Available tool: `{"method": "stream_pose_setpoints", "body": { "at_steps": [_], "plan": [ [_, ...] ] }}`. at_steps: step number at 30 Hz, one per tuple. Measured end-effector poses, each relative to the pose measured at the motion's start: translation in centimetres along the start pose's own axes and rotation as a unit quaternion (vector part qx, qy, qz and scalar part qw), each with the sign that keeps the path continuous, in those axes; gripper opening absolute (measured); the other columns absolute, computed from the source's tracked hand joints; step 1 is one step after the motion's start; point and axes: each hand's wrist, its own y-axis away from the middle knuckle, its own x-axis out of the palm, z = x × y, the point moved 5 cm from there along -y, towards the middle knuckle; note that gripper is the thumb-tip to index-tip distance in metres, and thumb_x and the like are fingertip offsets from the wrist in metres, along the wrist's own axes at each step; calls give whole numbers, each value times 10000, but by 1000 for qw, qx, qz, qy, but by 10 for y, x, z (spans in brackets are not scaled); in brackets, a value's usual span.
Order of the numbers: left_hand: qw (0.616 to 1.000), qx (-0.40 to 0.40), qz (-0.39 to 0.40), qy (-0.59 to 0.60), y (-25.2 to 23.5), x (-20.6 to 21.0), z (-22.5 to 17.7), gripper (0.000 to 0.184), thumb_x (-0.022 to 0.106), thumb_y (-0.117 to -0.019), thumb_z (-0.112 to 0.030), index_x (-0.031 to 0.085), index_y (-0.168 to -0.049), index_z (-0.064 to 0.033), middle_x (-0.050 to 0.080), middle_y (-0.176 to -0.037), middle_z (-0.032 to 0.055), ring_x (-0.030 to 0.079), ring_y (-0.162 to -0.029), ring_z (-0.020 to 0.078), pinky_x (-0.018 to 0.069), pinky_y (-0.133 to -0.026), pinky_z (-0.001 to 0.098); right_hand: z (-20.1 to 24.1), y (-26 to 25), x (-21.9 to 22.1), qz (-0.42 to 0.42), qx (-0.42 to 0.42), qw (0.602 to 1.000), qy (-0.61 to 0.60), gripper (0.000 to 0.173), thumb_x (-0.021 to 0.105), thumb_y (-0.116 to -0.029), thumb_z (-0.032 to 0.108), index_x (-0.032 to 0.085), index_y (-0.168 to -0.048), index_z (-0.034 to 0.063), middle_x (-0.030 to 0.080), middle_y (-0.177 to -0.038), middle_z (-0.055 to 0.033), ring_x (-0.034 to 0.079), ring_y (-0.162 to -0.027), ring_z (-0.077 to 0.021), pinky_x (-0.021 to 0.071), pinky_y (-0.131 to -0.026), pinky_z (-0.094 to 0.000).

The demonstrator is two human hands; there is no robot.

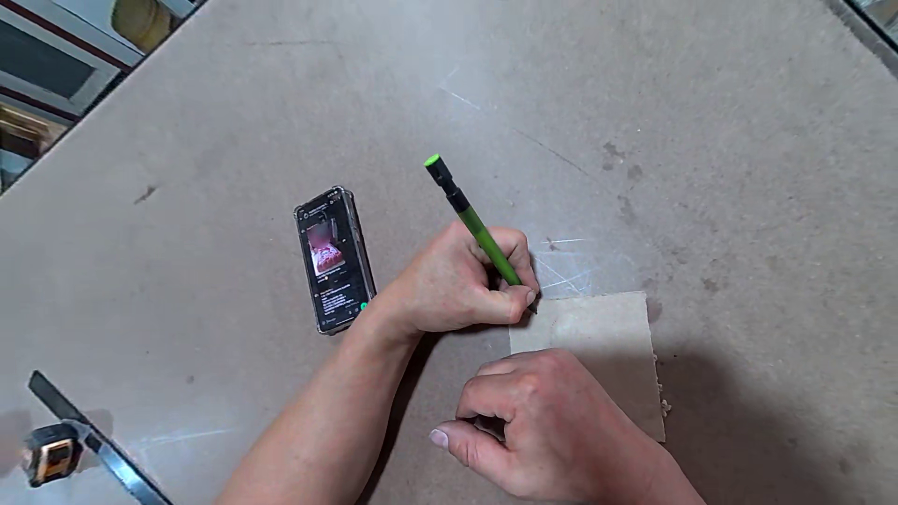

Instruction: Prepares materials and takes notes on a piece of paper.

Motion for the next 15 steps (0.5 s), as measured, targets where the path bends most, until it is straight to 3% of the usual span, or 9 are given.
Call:
{"method": "stream_pose_setpoints", "body": {
  "at_steps": [10,15],
  "plan": [
    [1000,5,11,8,-1,2,0,22,723,-847,-39,707,-844,-55,688,-728,7,607,-592,49,476,-493,187,0,0,0,-8,-7,1000,-5,417,603,-1016,438,694,-721,158,571,-617,78,544,-558,-20,417,-469,-240],
    [1000,10,2,5,-1,4,-1,38,717,-839,-32,694,-826,-59,677,-714,3,584,-573,44,442,-474,181,0,1,0,-11,-10,1000,-5,416,598,-1019,431,696,-721,157,581,-620,77,556,-566,-20,424,-476,-241]
  ]
}}
